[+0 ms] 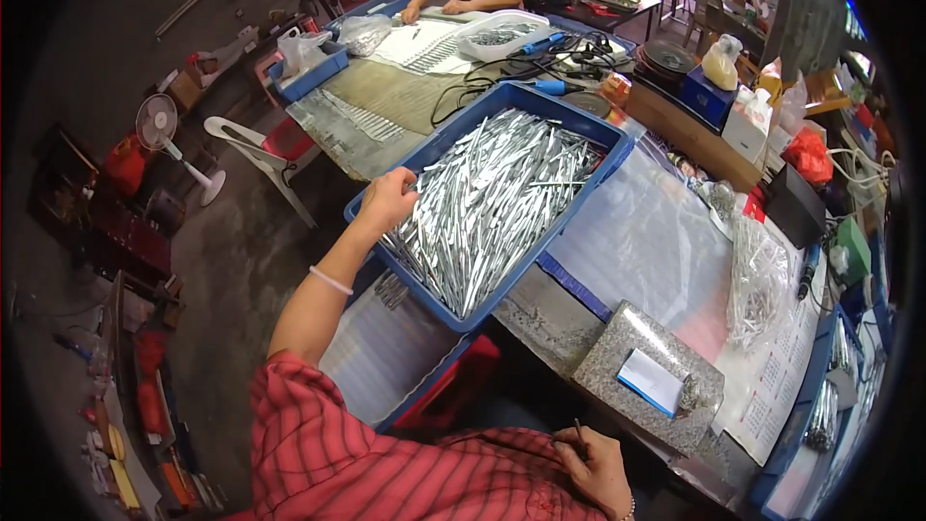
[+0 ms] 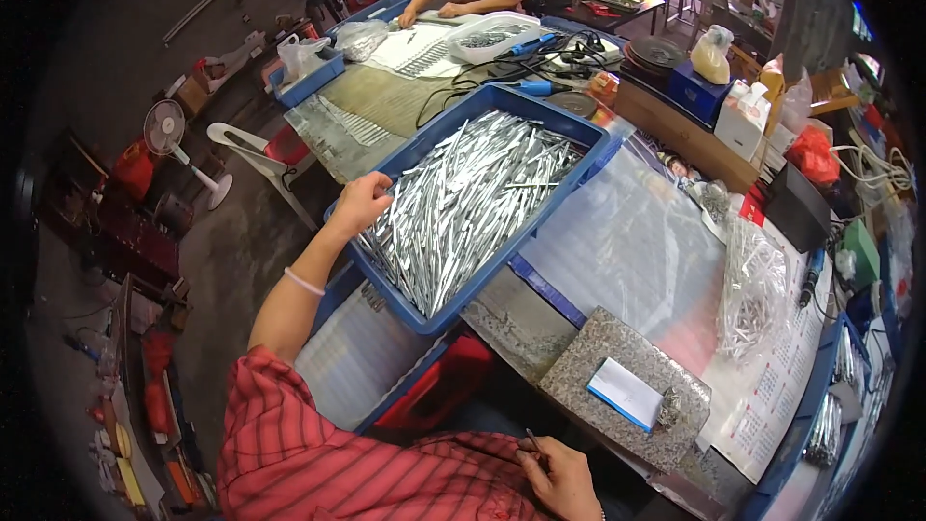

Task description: Assembling small silver metal ribs or strips by inserting wires and manipulating components with pliers.

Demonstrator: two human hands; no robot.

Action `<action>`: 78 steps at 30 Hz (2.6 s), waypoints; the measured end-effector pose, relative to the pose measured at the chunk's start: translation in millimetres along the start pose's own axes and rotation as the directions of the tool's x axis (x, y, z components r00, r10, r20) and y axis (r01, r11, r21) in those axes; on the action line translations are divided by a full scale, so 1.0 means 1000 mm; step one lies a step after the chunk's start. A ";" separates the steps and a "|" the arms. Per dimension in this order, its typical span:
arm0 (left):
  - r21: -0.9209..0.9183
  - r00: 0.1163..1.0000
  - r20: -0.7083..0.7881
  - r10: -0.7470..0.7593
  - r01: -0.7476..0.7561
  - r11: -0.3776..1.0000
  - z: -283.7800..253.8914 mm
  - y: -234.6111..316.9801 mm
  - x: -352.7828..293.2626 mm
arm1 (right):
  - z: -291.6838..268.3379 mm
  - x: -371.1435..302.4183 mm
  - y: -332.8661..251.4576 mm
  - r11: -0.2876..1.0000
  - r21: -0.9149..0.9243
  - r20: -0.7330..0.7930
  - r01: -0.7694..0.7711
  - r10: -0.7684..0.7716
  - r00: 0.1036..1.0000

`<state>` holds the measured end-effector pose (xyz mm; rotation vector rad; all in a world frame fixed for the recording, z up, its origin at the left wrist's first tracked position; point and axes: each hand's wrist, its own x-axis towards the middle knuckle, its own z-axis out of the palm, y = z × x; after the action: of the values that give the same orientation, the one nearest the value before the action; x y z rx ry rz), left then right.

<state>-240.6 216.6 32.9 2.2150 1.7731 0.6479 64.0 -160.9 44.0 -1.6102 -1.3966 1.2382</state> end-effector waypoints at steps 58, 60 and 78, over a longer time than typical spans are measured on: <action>-0.917 0.777 0.385 0.499 0.382 0.113 0.054 0.218 -0.227 | -0.018 -0.012 0.040 0.829 0.559 -0.003 -0.007 0.010 1.000; -0.925 0.818 0.370 0.441 0.370 0.089 0.057 0.217 -0.227 | -0.025 -0.014 0.045 0.872 0.488 -0.040 0.037 -0.020 0.999; -0.869 0.728 0.486 0.483 0.460 0.181 0.077 0.214 -0.230 | -0.210 0.003 0.050 0.944 -0.306 -0.754 -0.122 -0.162 0.637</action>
<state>-58.0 -50.2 15.5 1.1284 0.4696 0.5582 278.3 -147.6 67.0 -1.9981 -1.0497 0.1651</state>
